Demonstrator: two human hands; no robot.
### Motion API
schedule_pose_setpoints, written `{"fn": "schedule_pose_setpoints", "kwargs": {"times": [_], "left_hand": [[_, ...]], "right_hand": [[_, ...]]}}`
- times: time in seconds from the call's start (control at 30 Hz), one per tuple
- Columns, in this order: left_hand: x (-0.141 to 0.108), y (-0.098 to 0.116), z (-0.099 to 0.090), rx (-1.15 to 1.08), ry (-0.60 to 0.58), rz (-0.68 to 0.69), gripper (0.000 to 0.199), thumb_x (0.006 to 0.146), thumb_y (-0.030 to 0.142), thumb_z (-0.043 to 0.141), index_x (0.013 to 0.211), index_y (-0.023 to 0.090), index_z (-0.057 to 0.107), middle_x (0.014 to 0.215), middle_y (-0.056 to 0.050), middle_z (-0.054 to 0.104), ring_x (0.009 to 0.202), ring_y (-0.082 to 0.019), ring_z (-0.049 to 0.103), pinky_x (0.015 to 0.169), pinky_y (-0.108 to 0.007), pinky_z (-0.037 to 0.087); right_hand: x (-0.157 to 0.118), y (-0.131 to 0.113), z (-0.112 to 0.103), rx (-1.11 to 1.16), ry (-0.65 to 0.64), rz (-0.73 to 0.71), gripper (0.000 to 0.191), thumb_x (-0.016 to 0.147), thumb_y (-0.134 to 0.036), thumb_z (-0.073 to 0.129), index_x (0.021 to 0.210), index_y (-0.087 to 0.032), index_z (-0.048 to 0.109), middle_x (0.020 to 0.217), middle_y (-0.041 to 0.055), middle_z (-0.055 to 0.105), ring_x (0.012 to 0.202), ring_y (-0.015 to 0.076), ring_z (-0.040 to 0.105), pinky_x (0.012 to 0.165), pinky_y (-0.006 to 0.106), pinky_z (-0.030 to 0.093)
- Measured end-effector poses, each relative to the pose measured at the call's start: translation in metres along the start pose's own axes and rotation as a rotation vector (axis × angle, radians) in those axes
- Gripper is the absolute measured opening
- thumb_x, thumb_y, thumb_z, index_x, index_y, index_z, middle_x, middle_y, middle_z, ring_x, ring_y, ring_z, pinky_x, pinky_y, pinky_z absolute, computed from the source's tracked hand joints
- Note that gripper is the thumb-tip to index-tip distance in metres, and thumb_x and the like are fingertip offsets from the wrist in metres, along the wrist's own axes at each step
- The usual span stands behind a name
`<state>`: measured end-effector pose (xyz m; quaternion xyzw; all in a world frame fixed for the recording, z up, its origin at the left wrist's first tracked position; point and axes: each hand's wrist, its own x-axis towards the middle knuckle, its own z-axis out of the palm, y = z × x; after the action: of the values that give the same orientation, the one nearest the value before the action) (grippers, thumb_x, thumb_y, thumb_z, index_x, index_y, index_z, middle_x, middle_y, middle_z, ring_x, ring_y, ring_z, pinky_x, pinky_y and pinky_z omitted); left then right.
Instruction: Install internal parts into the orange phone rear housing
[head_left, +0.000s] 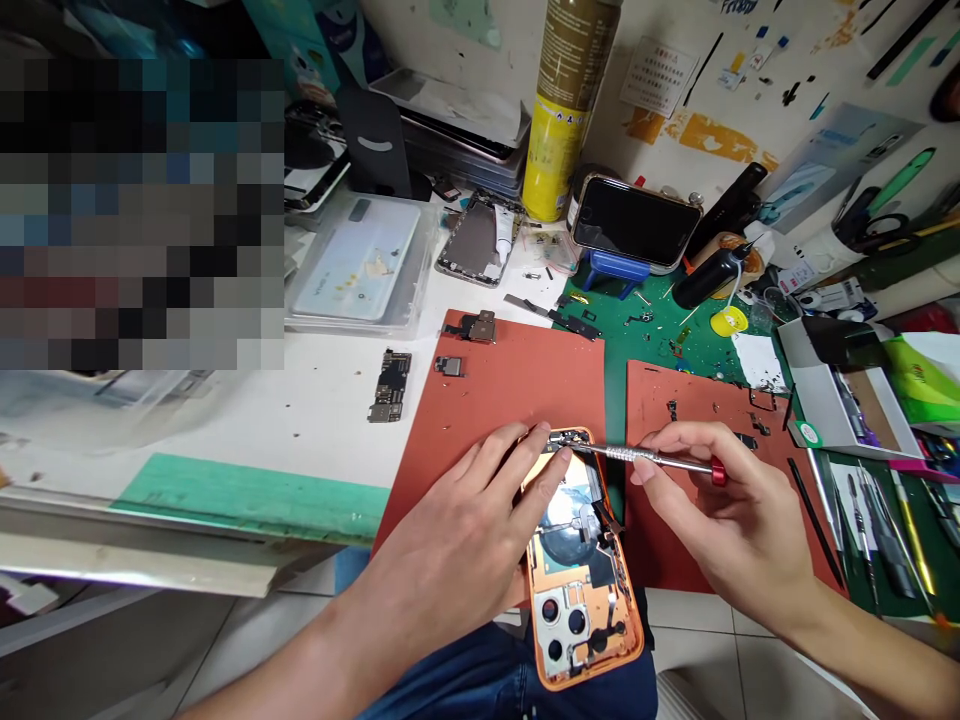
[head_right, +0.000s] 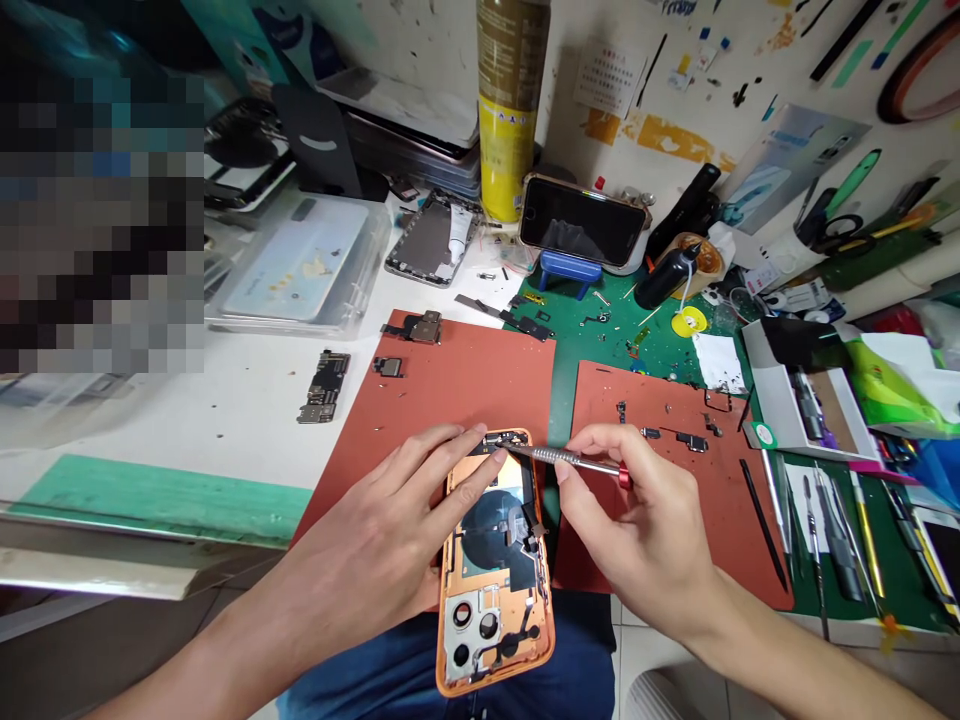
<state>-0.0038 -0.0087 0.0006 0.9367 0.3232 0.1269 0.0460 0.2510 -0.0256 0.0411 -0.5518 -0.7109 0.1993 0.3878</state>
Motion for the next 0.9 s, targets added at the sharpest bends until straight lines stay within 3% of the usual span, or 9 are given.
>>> {"fn": "schedule_pose_setpoints", "kwargs": {"times": [0.53,0.9], "left_hand": [[0.0002,0.0007,-0.0004,0.021,0.023,-0.008,0.082,0.088,0.039,0.082,0.156,0.005,0.053,0.159,-0.026,0.057,0.143,-0.043,0.056,0.118,-0.055,0.053],[-0.001,0.002,0.0007,0.002,0.016,-0.014,0.094,0.083,0.044,0.089,0.159,0.005,0.05,0.162,-0.026,0.056,0.148,-0.042,0.055,0.119,-0.054,0.053]], "right_hand": [[0.0077,-0.0002,0.0001,0.013,-0.024,-0.009,0.014,0.098,-0.016,0.074,0.108,-0.024,0.069,0.093,0.0018,0.078,0.078,0.0161,0.077,0.065,0.023,0.063],[-0.0011,-0.0023,-0.0086,-0.012,0.042,-0.017,0.014,0.097,-0.019,0.077,0.109,-0.025,0.071,0.092,0.0018,0.08,0.075,0.0167,0.078,0.067,0.023,0.066]]}}
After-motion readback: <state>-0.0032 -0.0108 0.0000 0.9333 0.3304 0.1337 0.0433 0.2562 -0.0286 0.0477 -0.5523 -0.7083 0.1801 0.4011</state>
